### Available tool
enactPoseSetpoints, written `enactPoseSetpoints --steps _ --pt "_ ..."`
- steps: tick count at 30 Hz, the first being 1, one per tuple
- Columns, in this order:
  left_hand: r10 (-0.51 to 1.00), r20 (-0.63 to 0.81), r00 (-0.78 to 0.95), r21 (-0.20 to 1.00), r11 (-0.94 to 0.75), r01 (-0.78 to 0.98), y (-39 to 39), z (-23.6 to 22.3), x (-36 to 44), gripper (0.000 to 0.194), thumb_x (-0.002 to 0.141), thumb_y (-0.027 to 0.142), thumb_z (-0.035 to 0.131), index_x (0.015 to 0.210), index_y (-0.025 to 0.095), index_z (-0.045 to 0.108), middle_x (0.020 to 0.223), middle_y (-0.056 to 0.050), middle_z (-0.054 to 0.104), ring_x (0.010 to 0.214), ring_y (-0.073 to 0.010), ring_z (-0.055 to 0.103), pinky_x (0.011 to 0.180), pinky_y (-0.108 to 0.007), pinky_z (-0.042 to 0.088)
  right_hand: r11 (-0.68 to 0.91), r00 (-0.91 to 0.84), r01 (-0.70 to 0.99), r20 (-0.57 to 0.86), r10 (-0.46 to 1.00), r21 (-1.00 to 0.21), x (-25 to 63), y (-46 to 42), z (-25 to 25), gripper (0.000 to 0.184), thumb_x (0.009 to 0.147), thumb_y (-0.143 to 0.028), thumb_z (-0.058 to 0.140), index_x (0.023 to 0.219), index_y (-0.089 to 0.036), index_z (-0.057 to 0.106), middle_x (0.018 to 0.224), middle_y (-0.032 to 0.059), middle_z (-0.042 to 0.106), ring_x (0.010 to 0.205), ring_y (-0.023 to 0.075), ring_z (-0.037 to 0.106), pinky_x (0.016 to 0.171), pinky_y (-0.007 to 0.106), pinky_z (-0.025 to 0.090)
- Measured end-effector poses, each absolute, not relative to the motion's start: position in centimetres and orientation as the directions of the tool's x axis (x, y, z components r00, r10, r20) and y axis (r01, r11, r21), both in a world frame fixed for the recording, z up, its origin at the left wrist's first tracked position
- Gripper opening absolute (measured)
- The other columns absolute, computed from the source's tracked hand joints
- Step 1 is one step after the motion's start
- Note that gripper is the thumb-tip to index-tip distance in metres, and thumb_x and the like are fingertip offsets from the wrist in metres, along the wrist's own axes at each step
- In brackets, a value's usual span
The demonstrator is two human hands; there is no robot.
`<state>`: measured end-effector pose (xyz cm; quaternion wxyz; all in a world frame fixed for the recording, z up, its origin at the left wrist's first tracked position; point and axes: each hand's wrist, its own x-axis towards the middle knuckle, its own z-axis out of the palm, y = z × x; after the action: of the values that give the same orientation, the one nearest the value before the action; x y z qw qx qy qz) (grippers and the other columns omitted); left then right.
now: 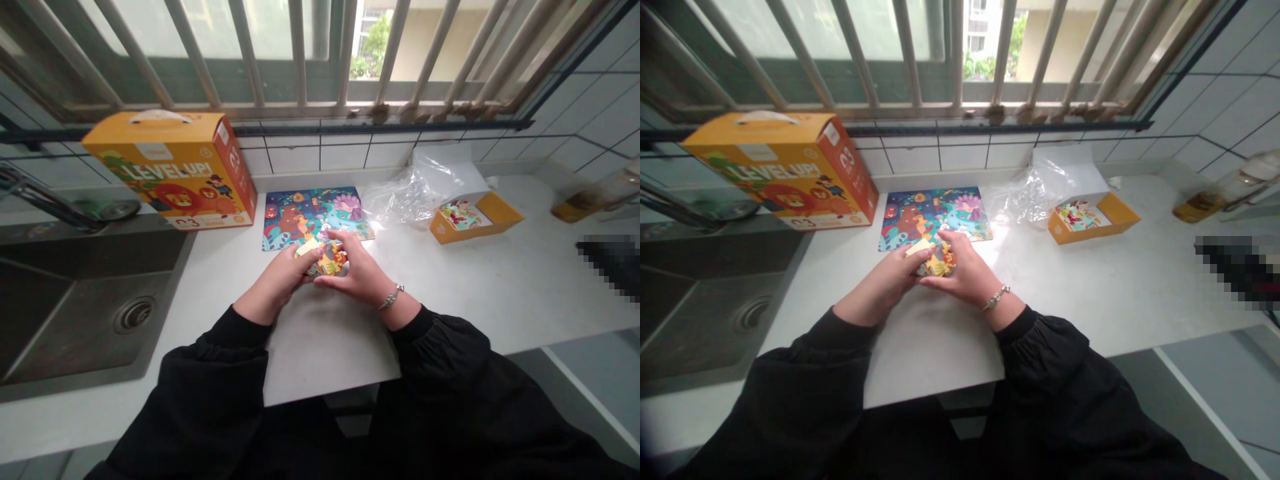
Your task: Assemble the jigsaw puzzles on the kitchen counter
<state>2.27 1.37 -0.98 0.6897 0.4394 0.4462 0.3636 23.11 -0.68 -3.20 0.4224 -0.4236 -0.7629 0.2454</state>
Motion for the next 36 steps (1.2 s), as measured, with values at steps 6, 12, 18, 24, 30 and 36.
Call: enactPoseSetpoints --steps 6,12,18,24,30,36 --pt "0.909 -0.244 0.338 0.958 0.171 0.231 1.6 -0.6 1.4 0.054 0.090 0.071 0.080 0.109 0.020 0.075 0.076 -0.005 0.075 0.067 -0.0227 0.071 0.063 -0.033 0.056 0.600 -0.380 0.490 0.464 0.800 -0.632 21.6 -0.3 -3.8 0.072 0.092 -0.041 0.090 0.154 -0.026 0.056 0.140 0.0169 0.068 0.135 0.0357 0.065 0.118 0.059 0.055" --pt "0.926 -0.050 0.373 0.762 -0.206 0.614 2.5 -0.1 -0.9 0.058 0.103 0.075 0.056 0.091 0.022 0.074 0.084 -0.008 0.074 0.080 -0.0280 0.071 0.081 -0.041 0.058 0.605 -0.427 0.531 0.429 0.796 -0.594 22.0 0.2 -4.0 0.070 0.091 -0.041 0.091 0.151 -0.022 0.060 0.139 0.0183 0.071 0.131 0.0357 0.068 0.114 0.056 0.057" --pt "0.843 0.152 0.516 0.665 -0.473 0.578 3.1 -0.9 -2.3 0.100 0.077 0.073 0.091 0.156 0.021 0.060 0.162 -0.020 0.060 0.154 -0.0421 0.054 0.132 -0.060 0.039 0.625 -0.449 0.529 0.436 0.780 -0.574 22.0 0.6 -4.5 0.067 0.091 -0.045 0.091 0.146 -0.020 0.063 0.139 0.0193 0.072 0.128 0.0367 0.069 0.111 0.057 0.059" --pt "0.749 0.139 0.648 0.719 -0.526 0.454 2.7 -2.0 -1.0 0.121 0.067 0.051 0.106 0.168 0.026 0.045 0.172 -0.018 0.053 0.159 -0.0400 0.053 0.136 -0.058 0.039 0.644 -0.460 0.497 0.452 0.764 -0.582 21.9 0.6 -4.6 0.062 0.089 -0.041 0.094 0.140 -0.020 0.065 0.135 0.0176 0.072 0.125 0.0357 0.070 0.111 0.056 0.059" --pt "0.752 0.167 0.638 0.706 -0.543 0.455 2.8 -2.4 -0.5 0.099 0.075 0.037 0.100 0.162 0.026 0.053 0.163 -0.014 0.063 0.150 -0.0374 0.061 0.130 -0.056 0.046 0.649 -0.486 0.517 0.433 0.759 -0.558 23.0 0.2 -4.2 0.057 0.094 -0.030 0.086 0.146 -0.022 0.064 0.140 0.0165 0.069 0.129 0.0334 0.067 0.113 0.054 0.058" --pt "0.719 0.177 0.672 0.633 -0.606 0.482 2.6 -1.7 -0.3 0.069 0.086 0.037 0.093 0.147 0.025 0.065 0.148 -0.012 0.072 0.136 -0.0346 0.068 0.119 -0.053 0.053 0.612 -0.484 0.609 0.375 0.791 -0.504 26.2 -0.8 -3.9 0.054 0.097 -0.028 0.081 0.148 -0.024 0.064 0.138 0.0163 0.068 0.128 0.0334 0.067 0.112 0.054 0.058"
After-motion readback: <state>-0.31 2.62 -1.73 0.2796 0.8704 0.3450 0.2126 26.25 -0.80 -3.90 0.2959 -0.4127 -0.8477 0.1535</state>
